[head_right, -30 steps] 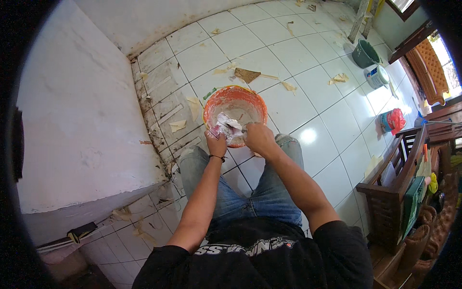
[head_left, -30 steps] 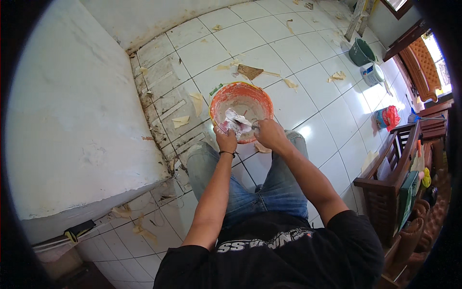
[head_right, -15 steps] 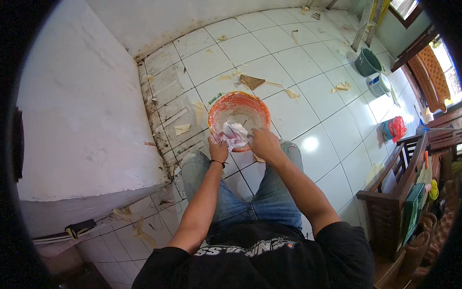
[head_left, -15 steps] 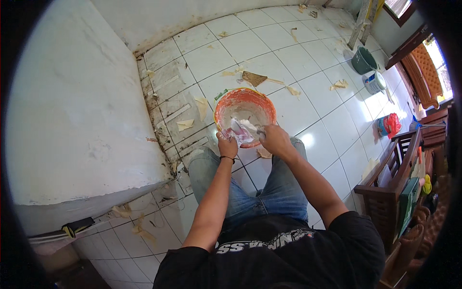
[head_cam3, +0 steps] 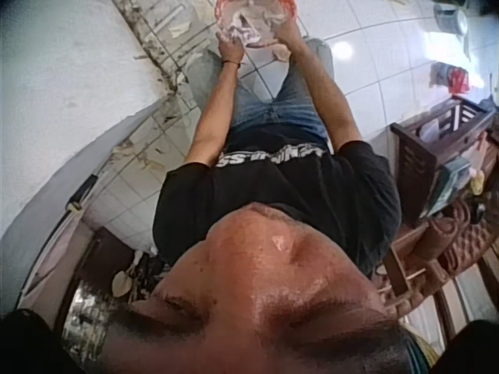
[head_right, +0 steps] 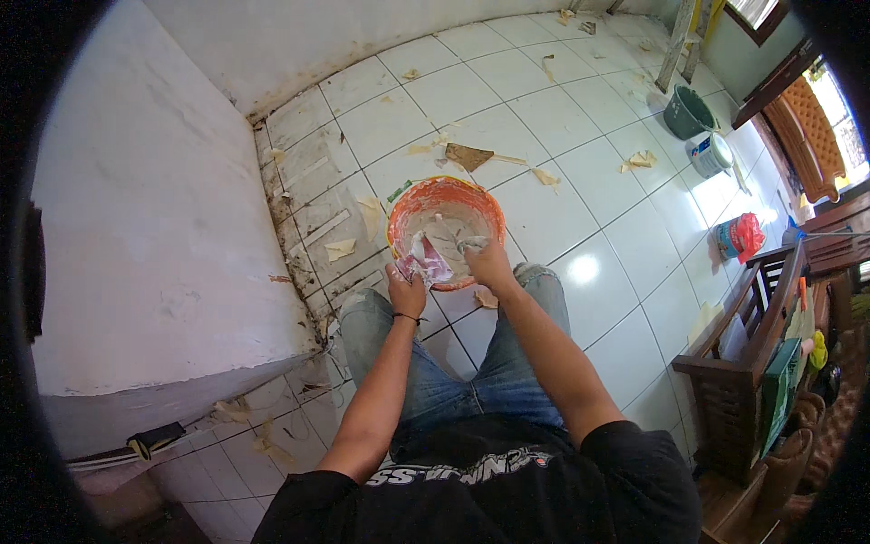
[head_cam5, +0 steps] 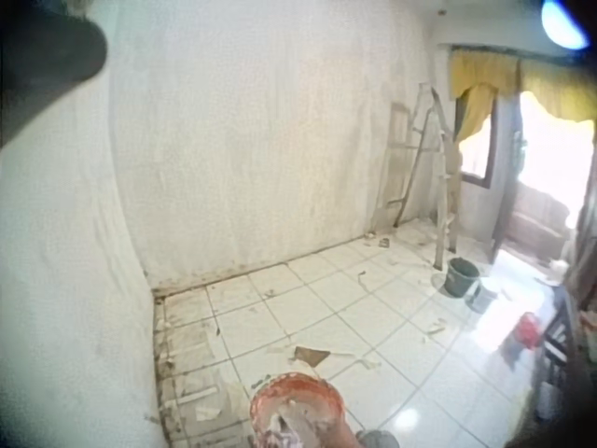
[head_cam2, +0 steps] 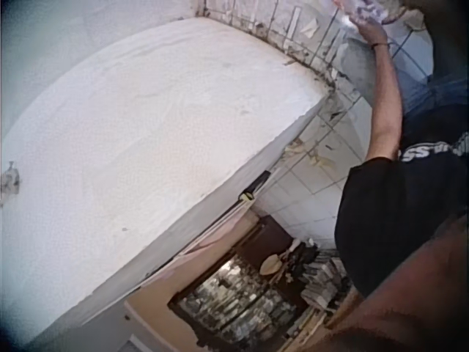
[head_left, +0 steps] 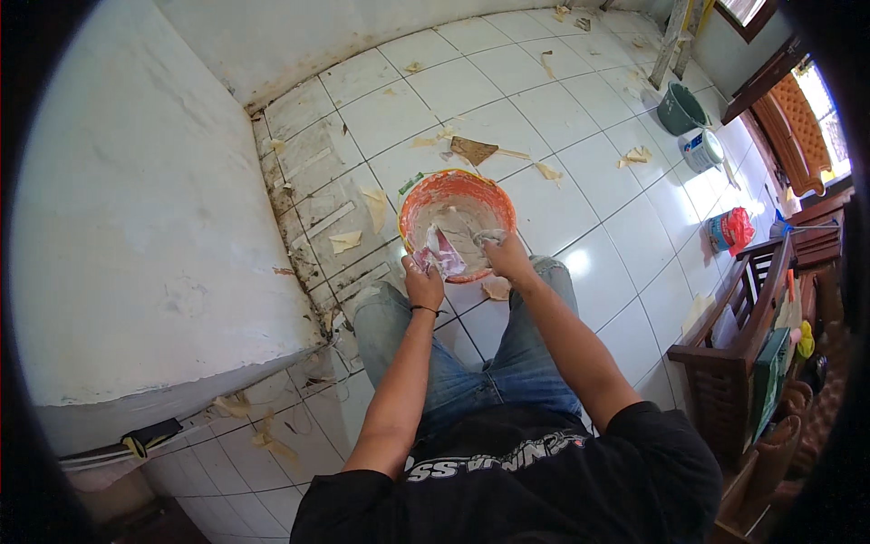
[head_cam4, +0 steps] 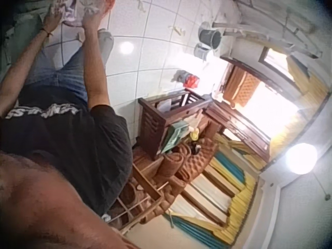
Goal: Applying putty to a wall corner using a putty knife after mixing it in a bucket.
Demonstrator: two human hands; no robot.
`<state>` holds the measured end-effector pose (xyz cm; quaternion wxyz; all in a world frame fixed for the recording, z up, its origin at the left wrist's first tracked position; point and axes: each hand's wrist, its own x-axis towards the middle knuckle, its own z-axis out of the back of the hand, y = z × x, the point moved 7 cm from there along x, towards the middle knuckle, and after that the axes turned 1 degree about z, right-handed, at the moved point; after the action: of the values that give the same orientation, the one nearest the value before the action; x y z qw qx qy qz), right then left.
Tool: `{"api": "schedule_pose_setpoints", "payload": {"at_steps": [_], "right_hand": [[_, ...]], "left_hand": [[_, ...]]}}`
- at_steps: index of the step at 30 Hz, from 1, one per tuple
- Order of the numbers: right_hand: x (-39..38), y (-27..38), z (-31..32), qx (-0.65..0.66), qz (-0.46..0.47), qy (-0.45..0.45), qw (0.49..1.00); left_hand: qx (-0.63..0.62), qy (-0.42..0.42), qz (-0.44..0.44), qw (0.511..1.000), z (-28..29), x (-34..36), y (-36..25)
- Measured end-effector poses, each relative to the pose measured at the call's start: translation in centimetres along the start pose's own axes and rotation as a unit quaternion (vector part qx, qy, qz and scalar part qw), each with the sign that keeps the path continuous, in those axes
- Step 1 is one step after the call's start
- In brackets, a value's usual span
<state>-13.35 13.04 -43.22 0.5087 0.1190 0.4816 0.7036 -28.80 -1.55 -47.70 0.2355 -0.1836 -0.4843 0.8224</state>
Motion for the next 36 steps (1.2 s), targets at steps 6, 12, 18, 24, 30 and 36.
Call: {"api": "schedule_pose_setpoints", "payload": {"at_steps": [6, 12, 18, 24, 30, 36], "right_hand": [[0.7, -2.9, -2.8, 0.289, -0.058, -0.011, 0.956], [-1.4, -1.7, -4.0, 0.32, -0.106, -0.013, 0.941], [-3.0, -2.1, -4.3, 0.342, -0.112, 0.04, 0.932], [-2.0, -3.3, -2.6, 0.336, -0.161, 0.014, 0.928], [-2.6, -2.6, -3.1, 0.244, -0.119, 0.056, 0.961], [-3.4, 0.8, 0.4, -0.201, 0.117, -0.031, 0.972]], "left_hand": [[0.101, 0.05, -0.072, 0.991, -1.5, -2.1, -3.1], [0.199, 0.073, -0.132, 0.968, -2.3, -1.3, -5.1], [0.244, 0.107, -0.081, 0.96, -2.5, 2.7, -3.9], [0.235, 0.09, -0.131, 0.959, -2.6, 0.6, -4.5], [0.236, 0.096, -0.123, 0.959, -3.1, 2.0, -4.1], [0.245, 0.059, -0.094, 0.963, -0.2, 2.7, -4.9]]}}
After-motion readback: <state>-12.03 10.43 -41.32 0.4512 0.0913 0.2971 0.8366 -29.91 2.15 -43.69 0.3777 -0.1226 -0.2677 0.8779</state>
